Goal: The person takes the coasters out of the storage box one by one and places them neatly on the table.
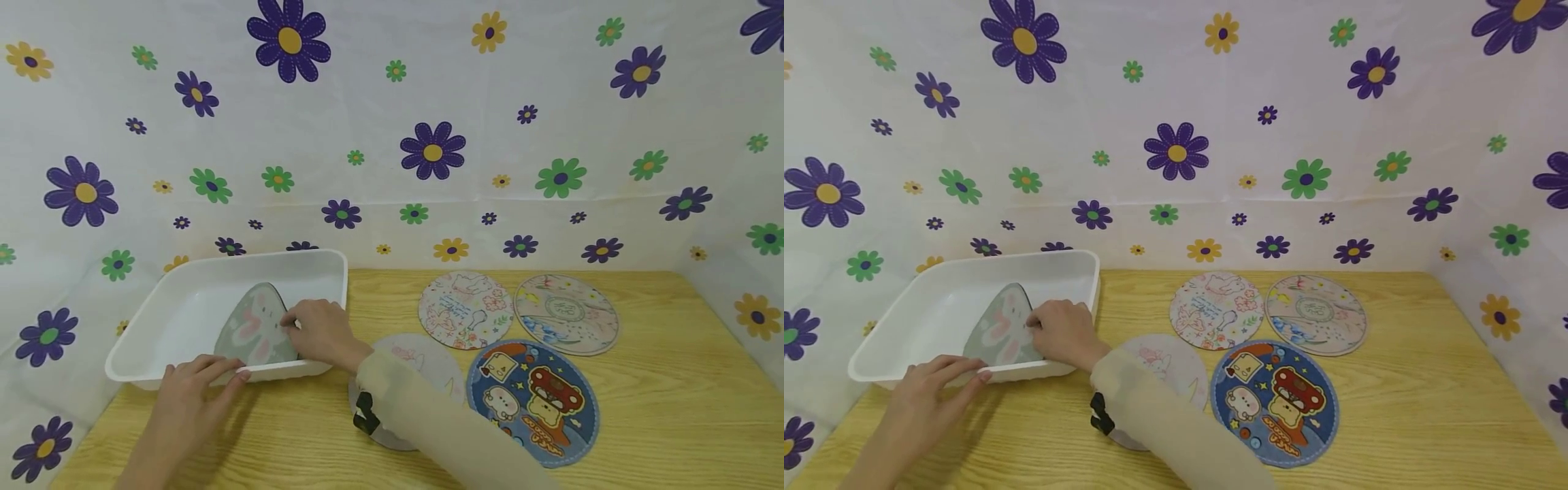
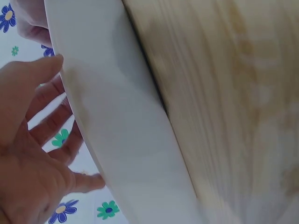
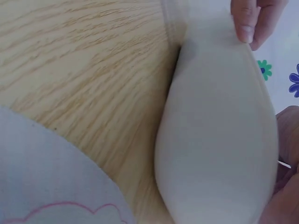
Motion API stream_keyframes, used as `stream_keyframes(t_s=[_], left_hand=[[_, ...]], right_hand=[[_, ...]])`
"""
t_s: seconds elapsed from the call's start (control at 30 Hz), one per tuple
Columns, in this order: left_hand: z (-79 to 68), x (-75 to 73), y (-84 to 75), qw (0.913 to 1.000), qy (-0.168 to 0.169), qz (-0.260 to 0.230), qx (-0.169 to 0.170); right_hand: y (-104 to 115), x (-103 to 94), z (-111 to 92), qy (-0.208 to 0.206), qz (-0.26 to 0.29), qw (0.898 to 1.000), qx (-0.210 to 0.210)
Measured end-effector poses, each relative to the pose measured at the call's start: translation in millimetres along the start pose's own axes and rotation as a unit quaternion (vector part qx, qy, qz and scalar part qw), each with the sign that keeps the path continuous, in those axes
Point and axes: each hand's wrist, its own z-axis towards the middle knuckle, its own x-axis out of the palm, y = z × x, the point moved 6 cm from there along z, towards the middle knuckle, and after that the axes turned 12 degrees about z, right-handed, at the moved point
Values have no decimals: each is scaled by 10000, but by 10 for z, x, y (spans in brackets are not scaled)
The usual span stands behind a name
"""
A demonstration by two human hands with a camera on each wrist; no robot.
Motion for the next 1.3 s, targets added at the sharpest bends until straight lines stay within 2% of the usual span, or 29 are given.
stream_keyframes(t_s=[0.17, 0.3, 0.53, 0.63, 0.77, 0.87, 1.0, 1.07, 1.2, 1.3], left_hand=[[16, 15, 71, 9997, 99, -219, 82], [16, 25, 106, 9993, 43, -312, 204], [27, 63, 151, 9988, -10, -423, 242], [35, 68, 155, 9987, -30, -437, 246], [42, 61, 158, 9988, -44, -437, 213], [47, 59, 157, 9985, -18, -506, 199], [58, 58, 147, 9983, -26, -529, 222], [63, 55, 144, 9985, -41, -501, 222], [67, 42, 141, 9986, -92, -463, 234], [68, 23, 143, 9986, -123, -443, 266]], right_hand=[[-10, -71, -30, 66, 692, 9975, 153], [-25, -123, -66, 18, 1127, 9934, 232], [-77, -197, -71, -600, 1575, 9852, 294], [-111, -232, -77, -894, 1835, 9779, 452], [-171, -265, -74, -1069, 2252, 9649, 829], [-199, -285, -56, -1018, 2220, 9657, 879], [-192, -314, -44, -932, 1955, 9744, 596], [-187, -320, -50, -892, 1969, 9745, 605], [-178, -313, -81, -707, 2286, 9668, 899], [-184, -299, -103, -544, 2797, 9520, 1116]])
